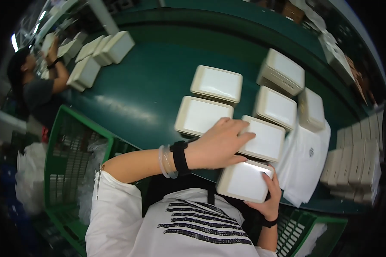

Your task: The person picks up a plastic bag, removes a clear plastic cover, and presses it onto a light therapy lamp. They repeat this process for several lamps, occasionally stacking the completed units or reaching into a green crate for more covers.

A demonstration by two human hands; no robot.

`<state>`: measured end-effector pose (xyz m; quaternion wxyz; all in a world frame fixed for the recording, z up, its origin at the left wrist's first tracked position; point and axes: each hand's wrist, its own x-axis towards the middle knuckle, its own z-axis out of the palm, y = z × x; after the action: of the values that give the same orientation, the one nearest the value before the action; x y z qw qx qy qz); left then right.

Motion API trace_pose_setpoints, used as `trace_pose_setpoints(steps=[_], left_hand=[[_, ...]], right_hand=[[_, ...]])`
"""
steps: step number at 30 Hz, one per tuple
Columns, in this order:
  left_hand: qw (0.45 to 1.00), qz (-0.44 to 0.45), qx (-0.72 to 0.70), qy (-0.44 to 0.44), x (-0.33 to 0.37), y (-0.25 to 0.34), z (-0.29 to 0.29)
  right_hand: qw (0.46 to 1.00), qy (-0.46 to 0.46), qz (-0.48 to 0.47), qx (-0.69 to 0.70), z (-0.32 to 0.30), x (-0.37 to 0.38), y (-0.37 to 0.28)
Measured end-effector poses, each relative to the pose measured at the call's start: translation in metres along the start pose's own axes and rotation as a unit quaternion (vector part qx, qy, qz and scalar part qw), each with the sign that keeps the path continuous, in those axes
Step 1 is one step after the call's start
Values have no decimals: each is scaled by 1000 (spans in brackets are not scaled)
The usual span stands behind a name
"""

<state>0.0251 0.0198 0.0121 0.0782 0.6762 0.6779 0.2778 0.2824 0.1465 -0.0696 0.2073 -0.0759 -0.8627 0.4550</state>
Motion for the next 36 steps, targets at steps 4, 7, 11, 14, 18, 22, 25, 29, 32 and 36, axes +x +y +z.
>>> trace_pose_setpoints(steps=[4, 7, 11, 14, 18, 22, 25, 29, 32, 36], left_hand=[[998, -47, -8, 45, -46, -12, -37], [985, -148, 16, 92, -72, -62, -83], [895, -340, 189, 219, -123, -183, -154], [778, -473, 282, 302, -153, -277, -196], [685, -539, 400, 285, -142, -343, -212], [644, -560, 474, 219, -143, -392, -216], [694, -511, 426, 276, -131, -400, -212], [751, -381, 383, 379, -170, -438, -212], [786, -376, 235, 431, -191, -430, -233], [832, -387, -179, 354, -166, -298, -248]], right_hand=[[998, 38, -7, -39, 2, 6, -6], [990, 19, 57, -127, -1, 1, -14], [975, 5, 151, -160, 3, -5, -34], [967, 10, 141, -214, 9, 0, -59], [938, 46, 107, -326, -6, 6, -89], [928, 34, 177, -325, -37, 13, -107], [942, -18, 147, -301, -57, 61, -136], [938, -145, 2, -314, -44, 192, -124], [886, -219, -63, -405, 1, 277, -68], [828, -283, -21, -483, 21, 312, -37]])
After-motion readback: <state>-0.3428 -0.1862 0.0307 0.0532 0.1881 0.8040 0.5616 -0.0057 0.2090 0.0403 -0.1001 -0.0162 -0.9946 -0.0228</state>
